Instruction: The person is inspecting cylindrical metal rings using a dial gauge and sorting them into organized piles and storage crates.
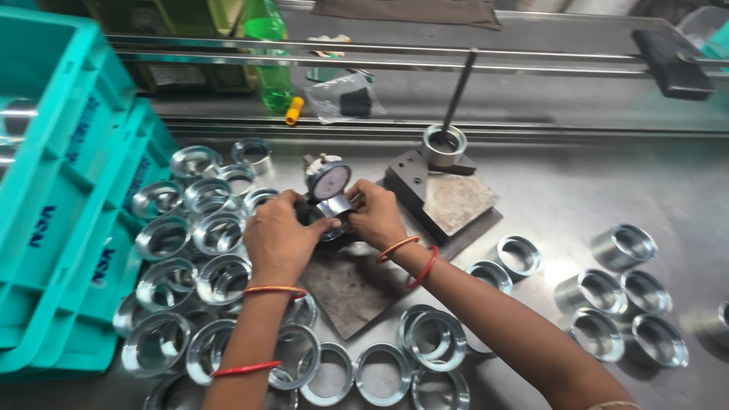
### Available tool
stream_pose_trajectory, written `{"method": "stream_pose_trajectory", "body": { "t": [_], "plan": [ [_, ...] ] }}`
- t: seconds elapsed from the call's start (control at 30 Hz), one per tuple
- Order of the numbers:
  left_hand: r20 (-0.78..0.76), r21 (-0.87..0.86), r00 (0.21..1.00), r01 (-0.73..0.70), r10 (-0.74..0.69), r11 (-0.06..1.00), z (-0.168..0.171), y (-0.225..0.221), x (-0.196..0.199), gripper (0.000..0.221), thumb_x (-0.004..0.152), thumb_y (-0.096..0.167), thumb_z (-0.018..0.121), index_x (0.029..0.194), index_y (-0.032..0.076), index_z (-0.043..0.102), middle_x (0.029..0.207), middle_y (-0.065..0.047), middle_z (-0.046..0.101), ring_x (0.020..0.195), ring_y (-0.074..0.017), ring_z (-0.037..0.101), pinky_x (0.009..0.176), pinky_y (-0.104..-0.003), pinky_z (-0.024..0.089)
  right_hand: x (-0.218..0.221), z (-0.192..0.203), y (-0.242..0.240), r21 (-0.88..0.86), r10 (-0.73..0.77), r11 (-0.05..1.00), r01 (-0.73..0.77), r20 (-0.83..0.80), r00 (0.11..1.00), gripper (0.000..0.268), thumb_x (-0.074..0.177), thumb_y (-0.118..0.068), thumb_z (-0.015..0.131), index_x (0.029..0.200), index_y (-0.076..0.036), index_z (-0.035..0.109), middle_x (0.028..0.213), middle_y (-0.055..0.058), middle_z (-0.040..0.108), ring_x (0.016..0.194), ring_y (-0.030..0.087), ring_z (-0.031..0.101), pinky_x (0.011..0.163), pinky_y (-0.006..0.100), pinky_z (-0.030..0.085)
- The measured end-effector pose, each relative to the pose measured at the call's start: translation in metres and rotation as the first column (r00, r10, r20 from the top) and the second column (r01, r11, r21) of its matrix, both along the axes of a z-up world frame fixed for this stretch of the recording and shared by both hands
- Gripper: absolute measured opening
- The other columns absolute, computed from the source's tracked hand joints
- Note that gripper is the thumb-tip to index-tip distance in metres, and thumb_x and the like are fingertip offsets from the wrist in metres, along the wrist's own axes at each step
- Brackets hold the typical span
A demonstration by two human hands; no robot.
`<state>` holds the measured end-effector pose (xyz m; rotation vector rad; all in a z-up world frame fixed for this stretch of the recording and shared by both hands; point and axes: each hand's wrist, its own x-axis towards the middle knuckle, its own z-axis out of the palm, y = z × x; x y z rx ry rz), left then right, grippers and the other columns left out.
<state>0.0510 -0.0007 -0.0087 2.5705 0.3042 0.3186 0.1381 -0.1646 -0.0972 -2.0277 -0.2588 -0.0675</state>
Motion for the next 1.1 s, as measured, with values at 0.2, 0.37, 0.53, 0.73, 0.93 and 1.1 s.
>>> {"method": "stream_pose_trajectory", "body": {
  "t": [0.2, 0.37, 0.53, 0.73, 0.93, 1.1],
  "plan": [
    [0.001, 0.012, 1.000, -0.029, 0.029, 1.000, 0.012, 0.005, -0.018, 0.087, 0.059, 0.066, 0.090, 0.119, 0.005, 0.072, 0.109, -0.017, 0.074, 0.101, -0.0354, 0.071, 0.084, -0.047, 0.054, -0.017, 0.042, -0.060, -0.062, 0.105, 0.993, -0.102, 0.038, 0.994, 0.021, 0.074, 0.003, 0.073, 0.095, 0.001, 0.071, 0.080, 0.012, 0.075, 0.069, 0.015, 0.074, 0.061, 0.031, 0.060],
    [-0.024, -0.048, 0.998, -0.058, 0.057, 0.997, 0.012, 0.013, -0.034, 0.076, 0.066, 0.062, 0.086, 0.117, 0.007, 0.074, 0.111, -0.014, 0.075, 0.102, -0.0352, 0.071, 0.086, -0.047, 0.055, -0.042, 0.061, -0.173, -0.419, -0.001, 0.908, 0.001, 0.000, 1.000, 0.016, 0.083, -0.011, 0.078, 0.096, -0.001, 0.079, 0.071, 0.010, 0.073, 0.066, 0.019, 0.069, 0.062, 0.032, 0.057],
    [-0.064, -0.052, 0.997, -0.055, 0.052, 0.997, 0.019, 0.003, -0.042, 0.070, 0.070, 0.058, 0.085, 0.118, 0.008, 0.074, 0.108, -0.015, 0.075, 0.101, -0.0341, 0.072, 0.085, -0.046, 0.056, -0.089, 0.056, -0.224, -0.549, -0.228, 0.834, 0.061, -0.241, 0.944, 0.022, 0.083, -0.012, 0.075, 0.098, 0.003, 0.076, 0.063, 0.013, 0.073, 0.053, 0.021, 0.074, 0.053, 0.033, 0.058],
    [-0.029, -0.073, 1.000, -0.009, 0.007, 0.997, 0.015, -0.004, -0.046, 0.066, 0.071, 0.053, 0.086, 0.117, 0.007, 0.075, 0.110, -0.014, 0.075, 0.102, -0.0322, 0.072, 0.086, -0.045, 0.055, -0.123, 0.058, -0.220, -0.528, -0.332, 0.845, 0.089, -0.386, 0.861, 0.026, 0.086, -0.019, 0.077, 0.092, 0.005, 0.076, 0.064, 0.015, 0.075, 0.052, 0.019, 0.074, 0.048, 0.033, 0.060],
    [-0.077, -0.098, 0.996, -0.042, 0.034, 0.994, 0.014, 0.001, -0.052, 0.065, 0.072, 0.049, 0.088, 0.119, 0.008, 0.075, 0.111, -0.015, 0.076, 0.101, -0.0308, 0.074, 0.086, -0.044, 0.056, -0.134, 0.052, -0.269, -0.630, -0.492, 0.710, 0.316, -0.121, 0.862, 0.043, 0.087, -0.044, 0.076, 0.094, -0.001, 0.080, 0.075, 0.014, 0.077, 0.068, 0.025, 0.077, 0.066, 0.037, 0.060],
    [-0.028, -0.124, 0.998, -0.061, 0.058, 0.990, 0.006, 0.011, -0.053, 0.062, 0.071, 0.047, 0.089, 0.116, 0.007, 0.076, 0.108, -0.014, 0.077, 0.100, -0.0298, 0.074, 0.085, -0.044, 0.057, -0.139, 0.034, -0.319, -0.901, -0.633, 0.382, 0.207, -0.091, 0.769, 0.046, 0.081, -0.051, 0.078, 0.105, -0.012, 0.080, 0.100, 0.015, 0.076, 0.098, 0.034, 0.074, 0.087, 0.047, 0.058]
  ]
}}
